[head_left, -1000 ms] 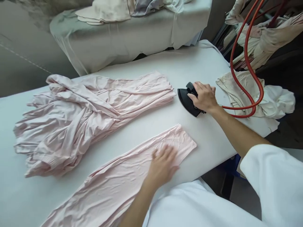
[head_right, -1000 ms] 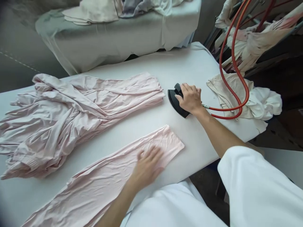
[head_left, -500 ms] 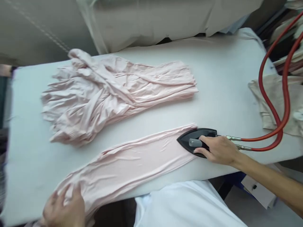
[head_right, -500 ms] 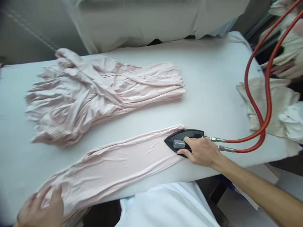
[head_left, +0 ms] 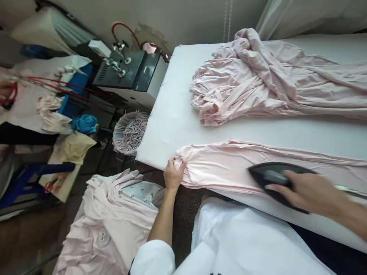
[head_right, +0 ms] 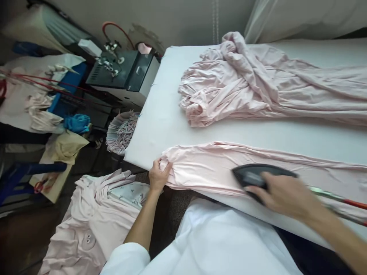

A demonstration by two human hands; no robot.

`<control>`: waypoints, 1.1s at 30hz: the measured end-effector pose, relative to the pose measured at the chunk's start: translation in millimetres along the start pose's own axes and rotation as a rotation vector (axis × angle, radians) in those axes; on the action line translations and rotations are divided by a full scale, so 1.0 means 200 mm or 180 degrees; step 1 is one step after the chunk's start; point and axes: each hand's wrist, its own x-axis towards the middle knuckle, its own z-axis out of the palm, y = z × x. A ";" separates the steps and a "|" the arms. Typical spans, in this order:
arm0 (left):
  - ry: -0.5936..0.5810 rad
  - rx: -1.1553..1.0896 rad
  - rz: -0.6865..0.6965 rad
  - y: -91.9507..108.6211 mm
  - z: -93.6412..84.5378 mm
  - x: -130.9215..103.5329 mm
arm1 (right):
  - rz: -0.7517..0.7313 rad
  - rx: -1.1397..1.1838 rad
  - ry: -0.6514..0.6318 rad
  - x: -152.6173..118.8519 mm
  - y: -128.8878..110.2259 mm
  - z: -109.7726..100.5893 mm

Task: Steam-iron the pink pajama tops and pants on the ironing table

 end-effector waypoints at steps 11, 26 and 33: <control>0.0781 -0.0580 -0.0811 -0.11 -0.28 -0.23 | -0.1270 0.0076 -0.0936 0.37 -1.25 0.12; -0.2363 -0.1145 0.0672 1.00 0.21 0.56 | 0.1040 -0.0206 -0.0046 -0.22 0.97 -0.24; -0.2323 -0.1029 0.0630 1.04 0.23 0.59 | -0.0773 -0.0186 -0.1126 0.57 -0.16 -0.33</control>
